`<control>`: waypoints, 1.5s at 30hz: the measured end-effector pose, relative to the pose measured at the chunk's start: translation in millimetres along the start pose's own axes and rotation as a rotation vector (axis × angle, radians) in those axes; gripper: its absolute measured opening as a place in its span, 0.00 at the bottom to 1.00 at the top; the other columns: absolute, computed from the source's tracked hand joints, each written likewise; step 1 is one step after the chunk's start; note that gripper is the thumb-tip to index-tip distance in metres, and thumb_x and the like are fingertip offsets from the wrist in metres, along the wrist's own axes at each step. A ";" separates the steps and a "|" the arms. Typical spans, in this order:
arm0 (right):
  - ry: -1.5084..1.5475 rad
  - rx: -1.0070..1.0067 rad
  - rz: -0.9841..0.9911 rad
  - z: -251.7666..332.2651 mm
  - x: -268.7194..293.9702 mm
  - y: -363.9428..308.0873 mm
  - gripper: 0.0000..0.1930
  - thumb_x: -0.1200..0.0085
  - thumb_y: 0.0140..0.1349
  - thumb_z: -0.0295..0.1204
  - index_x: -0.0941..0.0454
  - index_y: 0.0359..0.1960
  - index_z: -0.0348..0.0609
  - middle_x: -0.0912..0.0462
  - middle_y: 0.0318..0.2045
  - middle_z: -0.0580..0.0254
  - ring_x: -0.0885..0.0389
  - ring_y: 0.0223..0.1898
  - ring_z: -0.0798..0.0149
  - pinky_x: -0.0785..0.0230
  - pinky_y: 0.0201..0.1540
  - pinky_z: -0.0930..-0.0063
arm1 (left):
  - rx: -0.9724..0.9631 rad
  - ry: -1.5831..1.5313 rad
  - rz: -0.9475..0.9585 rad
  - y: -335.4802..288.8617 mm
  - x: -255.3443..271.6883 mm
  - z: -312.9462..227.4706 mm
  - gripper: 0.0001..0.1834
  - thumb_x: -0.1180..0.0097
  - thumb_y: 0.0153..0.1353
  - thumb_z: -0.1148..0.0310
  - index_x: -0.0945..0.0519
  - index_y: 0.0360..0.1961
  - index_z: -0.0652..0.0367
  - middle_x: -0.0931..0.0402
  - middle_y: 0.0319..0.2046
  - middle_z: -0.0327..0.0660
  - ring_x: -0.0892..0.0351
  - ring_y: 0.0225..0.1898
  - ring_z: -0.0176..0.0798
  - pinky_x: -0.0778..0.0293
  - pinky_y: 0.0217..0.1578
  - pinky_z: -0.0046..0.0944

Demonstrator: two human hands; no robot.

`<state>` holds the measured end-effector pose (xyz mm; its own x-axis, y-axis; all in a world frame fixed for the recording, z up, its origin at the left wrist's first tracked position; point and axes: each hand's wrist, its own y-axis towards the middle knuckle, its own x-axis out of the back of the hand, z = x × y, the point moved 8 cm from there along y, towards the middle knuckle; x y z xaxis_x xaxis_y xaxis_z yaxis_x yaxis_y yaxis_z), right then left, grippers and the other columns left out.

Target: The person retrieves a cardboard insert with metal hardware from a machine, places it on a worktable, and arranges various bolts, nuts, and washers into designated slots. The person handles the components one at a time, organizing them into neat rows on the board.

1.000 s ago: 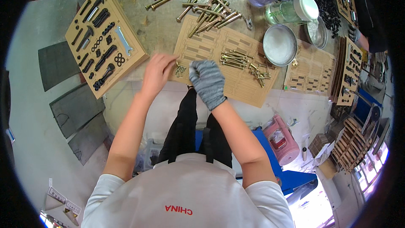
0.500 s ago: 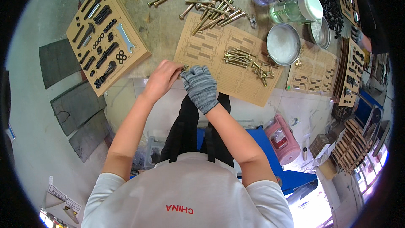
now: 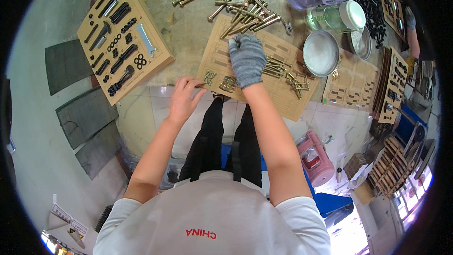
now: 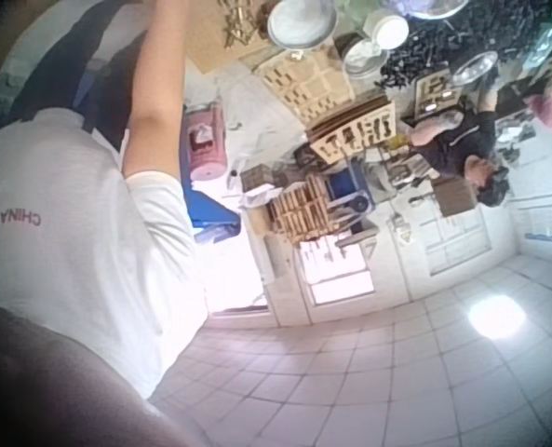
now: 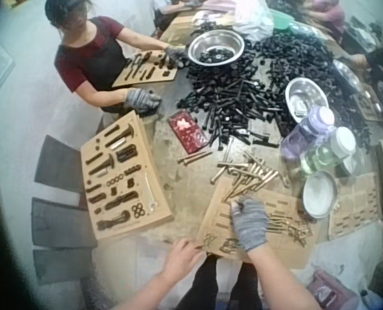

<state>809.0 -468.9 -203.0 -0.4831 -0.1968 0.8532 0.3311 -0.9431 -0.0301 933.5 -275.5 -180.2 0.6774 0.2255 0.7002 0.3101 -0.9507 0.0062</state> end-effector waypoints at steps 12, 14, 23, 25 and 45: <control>-0.027 0.310 0.229 26.3 -21.0 -109.0 0.07 0.36 0.58 0.35 0.16 0.36 0.49 0.20 0.34 0.61 0.23 0.41 0.52 0.28 0.48 0.59 | 0.090 -0.051 0.020 4.7 -14.9 11.6 0.22 0.28 0.52 0.71 0.24 0.46 0.62 0.22 0.43 0.48 0.25 0.47 0.55 0.27 0.49 0.48; -0.023 0.349 0.189 29.5 -19.7 -107.9 0.07 0.36 0.58 0.34 0.17 0.36 0.50 0.20 0.34 0.61 0.23 0.41 0.52 0.28 0.48 0.58 | 0.079 -0.020 0.013 4.6 -15.3 11.9 0.22 0.28 0.51 0.73 0.24 0.45 0.63 0.22 0.42 0.48 0.23 0.44 0.52 0.25 0.46 0.46; 0.062 0.190 0.138 10.9 20.6 -115.9 0.08 0.46 0.66 0.34 0.18 0.41 0.48 0.20 0.37 0.56 0.21 0.44 0.52 0.27 0.50 0.59 | 0.059 0.032 0.006 4.4 -11.4 0.8 0.19 0.30 0.55 0.74 0.23 0.47 0.63 0.23 0.41 0.48 0.23 0.41 0.50 0.24 0.44 0.43; 0.136 0.131 0.046 -12.1 55.2 -123.7 0.08 0.45 0.66 0.32 0.18 0.43 0.48 0.19 0.39 0.56 0.21 0.44 0.52 0.26 0.49 0.58 | 0.131 -0.006 0.008 2.9 -5.8 -5.7 0.17 0.33 0.58 0.74 0.24 0.47 0.64 0.22 0.42 0.49 0.23 0.43 0.51 0.25 0.46 0.45; 0.851 -1.080 -0.373 -523.1 258.0 -156.1 0.14 0.36 0.66 0.36 0.22 0.46 0.42 0.19 0.36 0.63 0.17 0.36 0.64 0.21 0.34 0.69 | 0.017 -0.043 0.122 94.2 -309.4 -343.3 0.23 0.43 0.62 0.77 0.27 0.59 0.65 0.29 0.58 0.53 0.31 0.60 0.59 0.33 0.62 0.50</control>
<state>208.6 -512.6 -250.6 -0.8630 0.3708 0.3431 -0.5052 -0.6365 -0.5828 524.2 -507.9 -151.1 0.7389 0.1180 0.6634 0.2346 -0.9680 -0.0890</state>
